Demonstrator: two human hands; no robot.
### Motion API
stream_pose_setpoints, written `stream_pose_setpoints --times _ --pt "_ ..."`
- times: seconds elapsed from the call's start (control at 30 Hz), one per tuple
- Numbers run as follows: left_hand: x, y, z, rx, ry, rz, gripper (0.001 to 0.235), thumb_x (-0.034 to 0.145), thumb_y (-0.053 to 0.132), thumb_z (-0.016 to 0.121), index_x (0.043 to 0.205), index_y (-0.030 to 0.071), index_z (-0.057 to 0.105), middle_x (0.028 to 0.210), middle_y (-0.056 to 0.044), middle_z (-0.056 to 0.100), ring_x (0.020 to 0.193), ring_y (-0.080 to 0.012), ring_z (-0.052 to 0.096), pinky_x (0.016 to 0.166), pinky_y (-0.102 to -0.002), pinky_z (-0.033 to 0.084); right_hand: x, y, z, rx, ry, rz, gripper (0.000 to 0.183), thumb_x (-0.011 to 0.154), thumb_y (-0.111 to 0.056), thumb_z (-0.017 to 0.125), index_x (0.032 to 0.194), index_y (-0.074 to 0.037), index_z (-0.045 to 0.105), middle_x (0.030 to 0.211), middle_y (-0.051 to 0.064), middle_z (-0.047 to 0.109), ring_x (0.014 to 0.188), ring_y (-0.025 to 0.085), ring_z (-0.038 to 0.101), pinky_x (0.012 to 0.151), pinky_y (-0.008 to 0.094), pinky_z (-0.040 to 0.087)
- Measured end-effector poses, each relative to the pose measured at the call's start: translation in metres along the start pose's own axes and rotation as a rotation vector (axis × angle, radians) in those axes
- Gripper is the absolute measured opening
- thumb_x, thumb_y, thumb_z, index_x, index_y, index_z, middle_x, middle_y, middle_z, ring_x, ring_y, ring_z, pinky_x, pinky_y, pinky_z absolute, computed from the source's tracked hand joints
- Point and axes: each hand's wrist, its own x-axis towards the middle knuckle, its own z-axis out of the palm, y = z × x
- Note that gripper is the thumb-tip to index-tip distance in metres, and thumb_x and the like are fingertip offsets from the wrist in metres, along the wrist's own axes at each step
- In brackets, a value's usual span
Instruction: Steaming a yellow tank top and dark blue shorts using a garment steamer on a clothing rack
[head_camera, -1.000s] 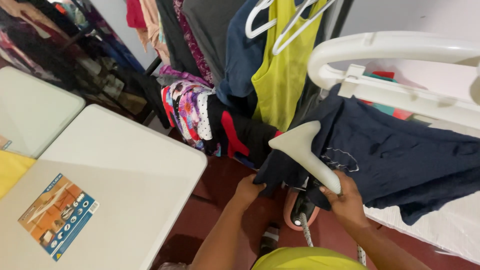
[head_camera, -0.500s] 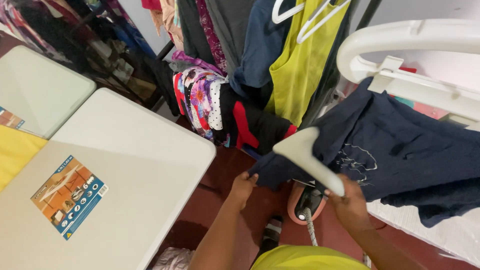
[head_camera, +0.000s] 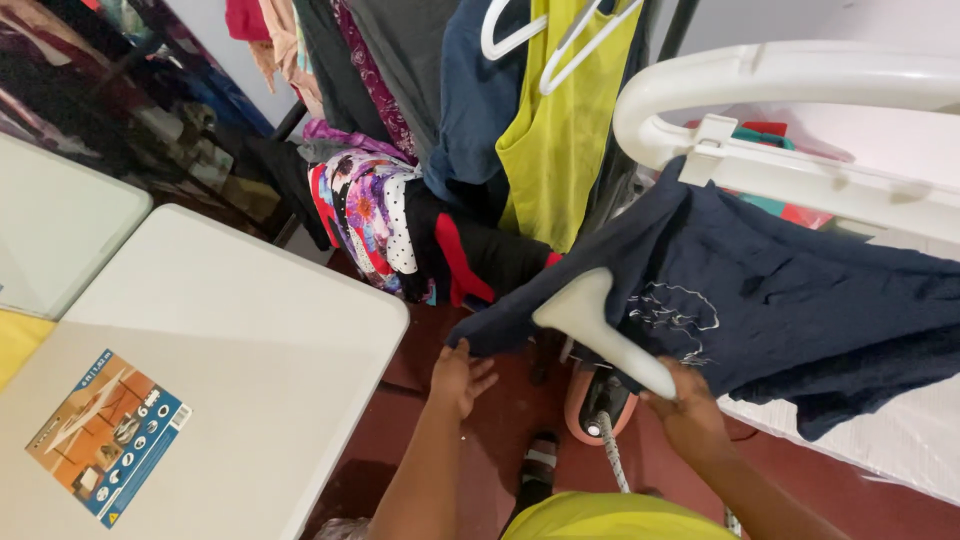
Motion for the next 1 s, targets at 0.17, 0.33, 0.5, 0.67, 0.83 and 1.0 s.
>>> stream_pose_setpoints --times 0.17,0.33,0.5,0.67,0.83,1.0 --pt "0.061 -0.01 -0.014 -0.654 0.012 -0.016 0.069 0.108 0.058 0.027 0.15 0.007 0.045 0.144 -0.03 0.048 0.108 -0.039 0.059 0.092 -0.054 0.057 -0.003 -0.041 -0.034 0.169 0.204 0.107 0.057 0.087 -0.007 0.073 0.141 -0.005 0.055 0.124 0.016 0.058 0.106 0.029 0.06 0.094 0.039 0.048" --pt "0.088 -0.059 0.064 -0.276 -0.176 -0.304 0.045 0.1 0.024 0.054 0.134 -0.006 0.052 0.124 -0.033 0.057 0.103 -0.0446 0.06 0.089 -0.057 0.055 -0.008 -0.048 -0.052 0.136 0.281 0.02 0.058 0.085 -0.008 0.075 0.138 0.0 0.055 0.129 0.017 0.061 0.113 0.031 0.061 0.098 0.039 0.047" --pt "0.039 -0.068 0.157 0.13 -0.397 -0.305 0.07 0.099 0.05 0.061 0.13 -0.012 0.054 0.123 -0.027 0.061 0.1 -0.0386 0.063 0.093 -0.052 0.056 -0.02 -0.052 -0.062 0.165 0.27 0.056 0.059 0.084 -0.006 0.075 0.139 -0.003 0.055 0.13 0.014 0.06 0.113 0.028 0.061 0.098 0.037 0.047" --pt "0.061 -0.078 0.186 0.265 -0.431 -0.254 0.056 0.092 0.057 0.068 0.111 0.004 0.064 0.097 -0.007 0.063 0.076 -0.0221 0.06 0.07 -0.039 0.057 -0.025 -0.048 -0.074 0.108 0.296 0.052 0.058 0.084 -0.012 0.077 0.138 -0.006 0.057 0.118 0.012 0.063 0.099 0.025 0.064 0.087 0.036 0.05" --pt "0.08 -0.074 0.191 0.425 -0.265 -0.22 0.049 0.088 0.046 0.077 0.116 0.006 0.069 0.103 -0.007 0.07 0.085 -0.0193 0.063 0.073 -0.032 0.054 -0.028 -0.045 -0.083 0.084 0.319 0.02 0.057 0.084 -0.011 0.077 0.137 -0.005 0.057 0.12 0.012 0.063 0.099 0.025 0.063 0.087 0.036 0.05" --pt "0.01 -0.043 0.193 0.387 -0.479 -0.239 0.061 0.086 0.038 0.076 0.131 -0.002 0.065 0.123 -0.016 0.072 0.1 -0.0248 0.068 0.086 -0.037 0.055 -0.027 -0.037 -0.081 0.114 0.286 0.063 0.06 0.084 -0.013 0.077 0.139 -0.008 0.056 0.124 0.011 0.063 0.102 0.025 0.064 0.089 0.036 0.051"
